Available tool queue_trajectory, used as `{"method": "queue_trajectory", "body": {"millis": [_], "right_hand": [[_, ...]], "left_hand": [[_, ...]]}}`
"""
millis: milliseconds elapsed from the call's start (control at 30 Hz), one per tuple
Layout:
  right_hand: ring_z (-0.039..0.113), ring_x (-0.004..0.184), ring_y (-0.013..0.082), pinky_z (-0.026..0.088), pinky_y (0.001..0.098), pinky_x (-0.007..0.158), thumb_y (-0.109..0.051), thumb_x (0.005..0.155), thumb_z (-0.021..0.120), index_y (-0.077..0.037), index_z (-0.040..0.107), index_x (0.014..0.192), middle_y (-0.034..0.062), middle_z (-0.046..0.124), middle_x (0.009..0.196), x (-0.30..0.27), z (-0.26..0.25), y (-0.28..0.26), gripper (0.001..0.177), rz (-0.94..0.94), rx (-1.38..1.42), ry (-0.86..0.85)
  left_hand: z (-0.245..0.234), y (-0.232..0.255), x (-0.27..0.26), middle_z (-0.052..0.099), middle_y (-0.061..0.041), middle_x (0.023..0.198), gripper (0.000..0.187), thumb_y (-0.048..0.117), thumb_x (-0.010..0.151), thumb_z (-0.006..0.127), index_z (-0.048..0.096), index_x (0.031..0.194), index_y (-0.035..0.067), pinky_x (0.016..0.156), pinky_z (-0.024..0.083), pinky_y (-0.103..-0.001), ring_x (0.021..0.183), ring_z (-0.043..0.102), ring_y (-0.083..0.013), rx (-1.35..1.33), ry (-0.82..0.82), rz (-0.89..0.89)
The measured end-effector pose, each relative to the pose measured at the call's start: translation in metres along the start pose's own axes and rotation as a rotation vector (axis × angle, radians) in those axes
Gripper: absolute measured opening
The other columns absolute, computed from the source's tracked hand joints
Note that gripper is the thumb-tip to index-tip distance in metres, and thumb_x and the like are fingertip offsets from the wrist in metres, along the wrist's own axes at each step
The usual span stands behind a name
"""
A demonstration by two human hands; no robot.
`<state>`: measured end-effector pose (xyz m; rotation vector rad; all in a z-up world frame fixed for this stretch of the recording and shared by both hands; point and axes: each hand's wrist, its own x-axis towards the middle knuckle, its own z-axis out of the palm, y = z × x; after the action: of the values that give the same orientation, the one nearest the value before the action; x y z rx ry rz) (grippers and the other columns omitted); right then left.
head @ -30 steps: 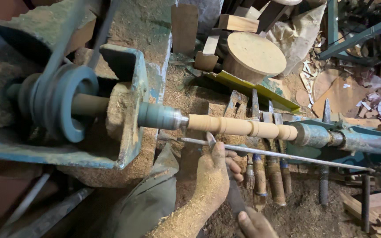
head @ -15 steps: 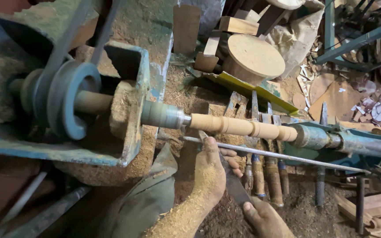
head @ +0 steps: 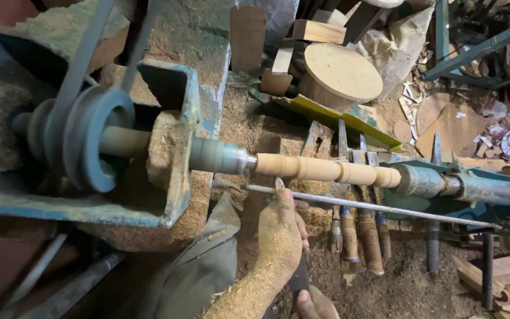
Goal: The person uses a woodworking lathe and a handheld chisel to shape a rotating piece of wood, applying localized pressure to create decorative grooves and curves.
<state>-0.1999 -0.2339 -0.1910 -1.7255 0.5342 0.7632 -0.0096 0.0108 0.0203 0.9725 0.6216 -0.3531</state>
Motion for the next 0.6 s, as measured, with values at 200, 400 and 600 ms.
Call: {"method": "queue_trajectory", "body": {"millis": [200, 400, 600], "right_hand": [[0.065, 0.076, 0.0278, 0.051, 0.0438, 0.07, -0.048, 0.099, 0.055, 0.004, 0.06, 0.135, 0.0211, 0.068, 0.083, 0.002, 0.039, -0.001, 0.063, -0.063, 0.01, 0.027], [0.065, 0.075, 0.0265, 0.051, 0.0425, 0.069, -0.049, 0.098, 0.056, 0.004, 0.06, 0.134, 0.0202, 0.069, 0.083, 0.002, 0.055, -0.002, 0.064, -0.091, 0.013, 0.052], [0.066, 0.074, 0.0253, 0.051, 0.0413, 0.068, -0.05, 0.097, 0.056, 0.005, 0.06, 0.133, 0.0193, 0.069, 0.082, 0.001, 0.051, -0.002, 0.066, -0.11, -0.009, 0.038]], "left_hand": [[-0.005, 0.0, 0.005, 0.051, -0.001, 0.053, 0.059, 0.053, 0.103, 0.043, 0.068, 0.091, 0.002, 0.04, 0.042, -0.03, 0.041, 0.052, -0.012, 0.112, 0.051, 0.007], [-0.009, 0.004, 0.003, 0.067, -0.011, 0.066, 0.057, 0.052, 0.103, 0.041, 0.073, 0.095, 0.005, 0.057, 0.053, -0.036, 0.056, 0.067, -0.0192, 0.378, 0.097, 0.153], [-0.012, -0.001, 0.006, 0.072, -0.01, 0.075, 0.061, 0.054, 0.105, 0.041, 0.075, 0.092, 0.005, 0.065, 0.053, -0.039, 0.068, 0.069, -0.019, 0.458, 0.126, 0.287]]}}
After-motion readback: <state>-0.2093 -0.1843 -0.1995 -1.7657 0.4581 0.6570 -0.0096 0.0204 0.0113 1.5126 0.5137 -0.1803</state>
